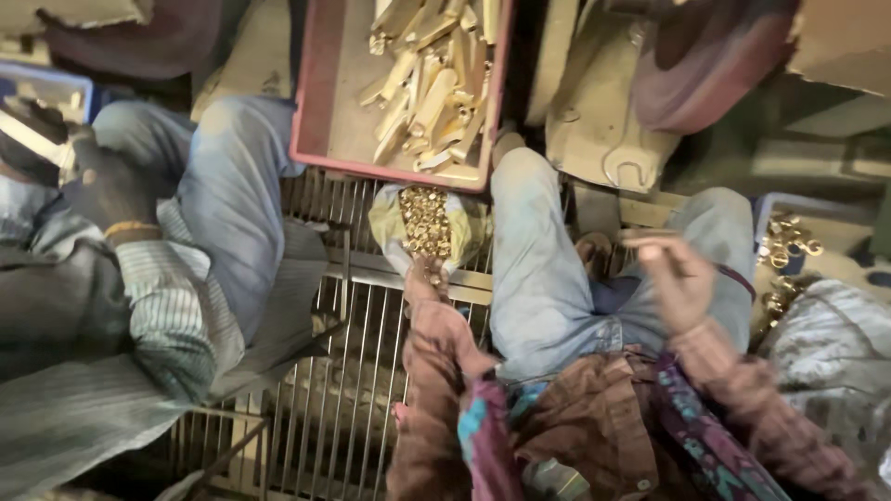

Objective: The person sits on the floor and sorts small brass-colored metal parts from a blue tray into a white sack. The person repeatedly picks up handfuls of parts and transfers them, while a coworker works nearby.

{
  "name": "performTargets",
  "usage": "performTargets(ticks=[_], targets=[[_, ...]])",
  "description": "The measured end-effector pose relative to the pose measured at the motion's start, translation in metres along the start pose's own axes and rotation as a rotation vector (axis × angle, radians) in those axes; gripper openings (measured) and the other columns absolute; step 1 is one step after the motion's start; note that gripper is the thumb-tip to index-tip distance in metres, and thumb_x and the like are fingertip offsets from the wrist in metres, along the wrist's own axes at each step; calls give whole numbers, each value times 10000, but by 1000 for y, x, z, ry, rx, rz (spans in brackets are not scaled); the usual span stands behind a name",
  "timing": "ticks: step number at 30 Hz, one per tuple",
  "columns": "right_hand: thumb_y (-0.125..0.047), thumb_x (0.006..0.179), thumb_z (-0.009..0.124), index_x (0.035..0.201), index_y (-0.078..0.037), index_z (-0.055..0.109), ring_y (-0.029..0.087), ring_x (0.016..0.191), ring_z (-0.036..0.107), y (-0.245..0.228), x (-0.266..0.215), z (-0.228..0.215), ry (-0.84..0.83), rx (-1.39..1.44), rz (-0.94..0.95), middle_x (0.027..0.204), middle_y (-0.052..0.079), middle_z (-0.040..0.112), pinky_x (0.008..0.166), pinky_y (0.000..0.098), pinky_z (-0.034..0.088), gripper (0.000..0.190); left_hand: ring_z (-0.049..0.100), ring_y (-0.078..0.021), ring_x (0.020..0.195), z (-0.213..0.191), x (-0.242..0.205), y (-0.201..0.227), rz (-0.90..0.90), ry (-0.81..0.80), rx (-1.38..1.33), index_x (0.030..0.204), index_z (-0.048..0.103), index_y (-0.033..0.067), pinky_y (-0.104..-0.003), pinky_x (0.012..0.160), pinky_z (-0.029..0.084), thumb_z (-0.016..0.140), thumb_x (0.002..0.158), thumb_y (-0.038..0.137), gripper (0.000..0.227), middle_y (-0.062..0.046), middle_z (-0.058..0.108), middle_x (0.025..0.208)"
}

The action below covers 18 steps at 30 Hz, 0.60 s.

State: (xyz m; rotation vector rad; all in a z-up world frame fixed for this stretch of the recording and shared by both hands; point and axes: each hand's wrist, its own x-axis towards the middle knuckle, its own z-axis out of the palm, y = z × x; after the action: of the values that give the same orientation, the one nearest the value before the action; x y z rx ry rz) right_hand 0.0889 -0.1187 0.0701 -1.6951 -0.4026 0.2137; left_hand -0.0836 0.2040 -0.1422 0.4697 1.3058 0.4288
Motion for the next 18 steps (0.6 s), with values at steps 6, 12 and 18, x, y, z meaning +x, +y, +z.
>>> performTargets(ticks=[6, 12, 18], targets=[[-124, 1163, 604, 1126, 3, 696, 111, 1034, 683, 34, -23, -70, 139, 6, 101, 1093, 79, 729, 1027, 278, 550, 162, 653, -209, 870, -7, 9, 13, -65, 167, 42, 1182, 658, 31, -313, 723, 554, 673, 945, 416, 451, -85, 684, 1050], [-165, 1159, 685, 1152, 6, 691, 80, 820, 541, 103, -61, -149, 325, -136, 278, 1017, 59, 686, 719, 221, 409, 171, 674, -251, 1087, 0, 26, 11, -7, 155, 73, 1328, 664, -7, -361, 885, 592, 655, 935, 443, 597, -138, 680, 1294], [-359, 844, 735, 1232, -255, 748, 245, 1150, 705, 176, -75, -230, -339, -1462, 662, 1133, 30, 794, 1179, 595, 369, 402, 655, -326, 1201, 7, 77, -20, -60, -162, 143, 1363, 570, 2, -423, 923, 608, 552, 1016, 321, 472, -175, 626, 1371]])
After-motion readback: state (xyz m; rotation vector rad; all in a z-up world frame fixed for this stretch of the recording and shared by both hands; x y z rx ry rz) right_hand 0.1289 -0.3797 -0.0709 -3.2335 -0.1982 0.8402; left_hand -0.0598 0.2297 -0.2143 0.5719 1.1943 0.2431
